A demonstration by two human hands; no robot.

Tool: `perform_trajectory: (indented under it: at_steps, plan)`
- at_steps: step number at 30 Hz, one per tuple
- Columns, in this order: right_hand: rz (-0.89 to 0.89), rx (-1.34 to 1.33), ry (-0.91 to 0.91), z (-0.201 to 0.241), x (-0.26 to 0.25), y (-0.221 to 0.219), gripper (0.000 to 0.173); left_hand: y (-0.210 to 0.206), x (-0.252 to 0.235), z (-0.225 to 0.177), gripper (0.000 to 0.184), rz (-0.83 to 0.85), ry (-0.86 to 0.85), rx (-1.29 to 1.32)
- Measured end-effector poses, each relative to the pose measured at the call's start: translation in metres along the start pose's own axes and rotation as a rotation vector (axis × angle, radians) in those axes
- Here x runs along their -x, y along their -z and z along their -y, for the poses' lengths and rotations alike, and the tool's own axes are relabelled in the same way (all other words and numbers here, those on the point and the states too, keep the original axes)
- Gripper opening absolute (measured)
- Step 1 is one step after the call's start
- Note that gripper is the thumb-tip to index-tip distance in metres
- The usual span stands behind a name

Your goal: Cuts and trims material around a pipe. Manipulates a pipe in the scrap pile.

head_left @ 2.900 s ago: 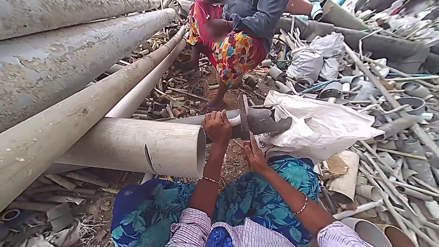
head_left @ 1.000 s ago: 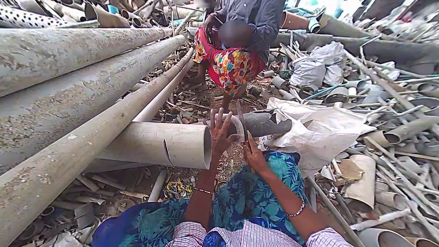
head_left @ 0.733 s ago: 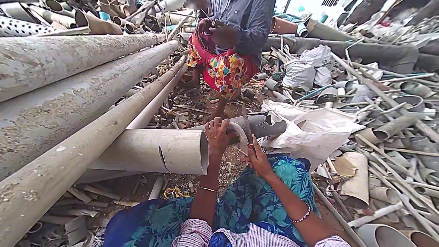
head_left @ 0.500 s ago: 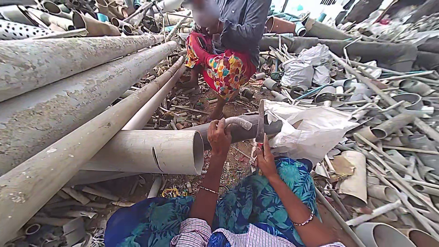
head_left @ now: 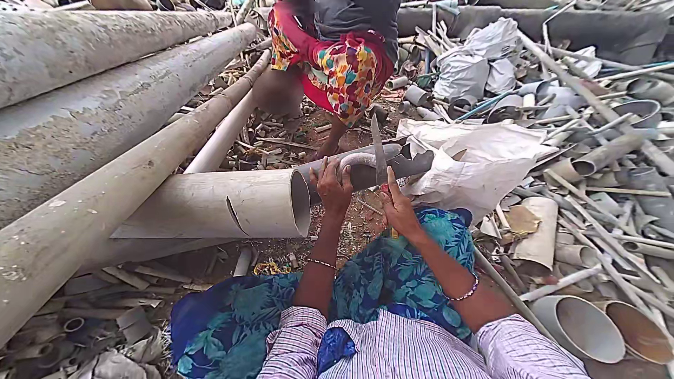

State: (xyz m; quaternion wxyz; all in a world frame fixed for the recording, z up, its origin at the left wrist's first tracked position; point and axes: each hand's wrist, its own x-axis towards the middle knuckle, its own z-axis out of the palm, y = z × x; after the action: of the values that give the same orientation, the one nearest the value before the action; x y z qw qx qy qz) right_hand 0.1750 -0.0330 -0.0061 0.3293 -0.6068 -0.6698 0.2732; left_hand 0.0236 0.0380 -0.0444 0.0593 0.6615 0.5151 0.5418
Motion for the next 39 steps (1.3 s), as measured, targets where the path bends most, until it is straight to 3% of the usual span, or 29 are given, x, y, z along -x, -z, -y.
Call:
perform_trajectory:
  at_steps: [3, 5, 7, 10, 13, 26, 33, 39]
  plan:
    - [0.036, 0.102, 0.082, 0.004, 0.004, -0.003, 0.061, -0.008, -0.003, 0.003, 0.035, -0.059, -0.003, 0.036]
    - [-0.077, 0.117, 0.094, -0.004, 0.0, -0.008, 0.061, -0.014, -0.008, 0.004, 0.034, -0.121, 0.009, 0.055]
    - [-0.143, 0.14, 0.146, -0.011, -0.005, -0.015, 0.063, -0.013, -0.007, 0.0, 0.034, -0.103, 0.019, 0.054]
    - [-0.088, 0.131, 0.207, -0.015, -0.003, -0.031, 0.061, -0.009, -0.005, -0.002, 0.034, -0.088, 0.004, 0.047]
    - [-0.209, 0.151, 0.231, -0.016, -0.015, -0.032, 0.063, -0.005, -0.001, -0.004, 0.037, -0.059, -0.017, 0.05]
    - [-0.198, 0.334, 0.33, -0.019, -0.019, -0.04, 0.058, -0.016, -0.002, -0.007, 0.034, -0.142, 0.005, 0.016]
    - [-0.036, 0.295, 0.231, 0.0, -0.005, -0.02, 0.059, -0.026, -0.002, 0.0, 0.033, -0.236, -0.063, 0.0]
    - [0.138, 0.17, -0.019, 0.029, 0.0, 0.023, 0.064, -0.042, 0.002, 0.015, 0.031, -0.421, -0.191, -0.016]
